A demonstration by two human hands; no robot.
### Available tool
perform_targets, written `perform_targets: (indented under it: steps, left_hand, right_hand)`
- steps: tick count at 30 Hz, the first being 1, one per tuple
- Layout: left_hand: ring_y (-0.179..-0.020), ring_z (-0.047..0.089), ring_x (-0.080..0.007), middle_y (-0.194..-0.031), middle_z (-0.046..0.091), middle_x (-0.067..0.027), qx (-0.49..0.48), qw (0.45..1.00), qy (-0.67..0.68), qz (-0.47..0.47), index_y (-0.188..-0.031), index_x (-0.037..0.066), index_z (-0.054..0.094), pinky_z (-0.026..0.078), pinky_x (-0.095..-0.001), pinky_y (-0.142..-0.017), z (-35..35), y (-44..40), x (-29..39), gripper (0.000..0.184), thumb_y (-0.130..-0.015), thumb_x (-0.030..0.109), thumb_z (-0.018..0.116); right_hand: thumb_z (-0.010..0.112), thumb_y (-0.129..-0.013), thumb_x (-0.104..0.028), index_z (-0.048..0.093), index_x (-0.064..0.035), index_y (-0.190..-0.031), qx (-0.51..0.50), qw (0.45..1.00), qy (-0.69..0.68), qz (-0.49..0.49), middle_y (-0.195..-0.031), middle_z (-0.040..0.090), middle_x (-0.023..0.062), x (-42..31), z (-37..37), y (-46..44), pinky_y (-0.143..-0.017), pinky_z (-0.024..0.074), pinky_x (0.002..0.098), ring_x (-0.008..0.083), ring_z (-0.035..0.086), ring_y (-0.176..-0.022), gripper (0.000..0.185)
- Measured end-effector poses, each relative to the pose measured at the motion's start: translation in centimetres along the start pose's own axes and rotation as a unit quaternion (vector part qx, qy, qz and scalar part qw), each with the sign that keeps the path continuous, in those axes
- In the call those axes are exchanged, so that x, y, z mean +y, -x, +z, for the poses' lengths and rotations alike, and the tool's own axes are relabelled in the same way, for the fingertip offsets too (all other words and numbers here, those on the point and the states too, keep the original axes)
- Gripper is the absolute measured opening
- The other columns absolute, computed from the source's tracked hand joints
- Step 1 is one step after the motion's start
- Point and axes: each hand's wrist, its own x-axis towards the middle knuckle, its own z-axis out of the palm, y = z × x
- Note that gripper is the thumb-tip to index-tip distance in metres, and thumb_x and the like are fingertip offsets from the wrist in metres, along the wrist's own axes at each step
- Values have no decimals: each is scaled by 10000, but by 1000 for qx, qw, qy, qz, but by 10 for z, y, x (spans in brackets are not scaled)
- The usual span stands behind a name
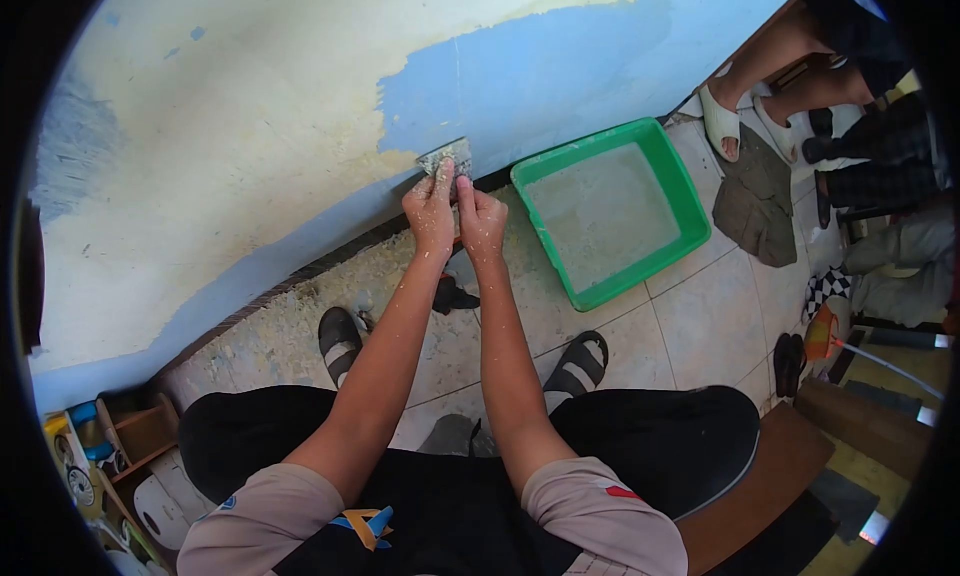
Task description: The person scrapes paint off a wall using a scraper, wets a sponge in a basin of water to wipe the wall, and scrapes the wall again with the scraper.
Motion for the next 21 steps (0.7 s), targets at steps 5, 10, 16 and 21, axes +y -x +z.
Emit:
perform_targets:
  steps: [5, 10, 16, 21]
  left_hand:
    - [-664, 470, -53, -674, 601, 4, 0, 1000, 19, 1, -812, -48, 690, 425, -271, -585, 6, 10, -14, 345, -932, 275, 687]
    - [-786, 568, -105, -851, 654, -23, 27, 993, 114, 4, -989, 26, 689, 429, -265, -678, -1, 36, -41, 387, -959, 405, 619]
    - [-858, 598, -178, -951, 664, -83, 113, 929, 58, -348, -1004, 66, 694, 463, -383, -690, -74, 58, -135, 370, -947, 420, 604]
    - [-855, 622, -281, -925, 679, -140, 67, 942, -120, -307, -980, 23, 706, 471, -426, -740, -120, 65, -94, 385, -887, 394, 658]
  right_hand:
    - [588, -985, -318, 664, 63, -773, -19, 997, -1, -76, -531, 510, 71, 24, -13, -4, -487, 388, 342, 68, 441, -546, 442]
    - [615, -954, -264, 569, 8, -746, -11, 967, 220, -129, -523, 510, 104, -8, -52, 6, -484, 366, 386, 228, 463, -456, 345]
    - [612, -938, -342, 606, -37, -827, -40, 901, 372, -217, -733, 636, 150, 7, -77, 53, -566, 455, 452, 343, 614, -660, 325]
    - [598, -905, -471, 688, -86, -873, -217, 749, 617, -111, -874, 697, 150, 13, -100, 62, -684, 545, 481, 365, 683, -810, 397]
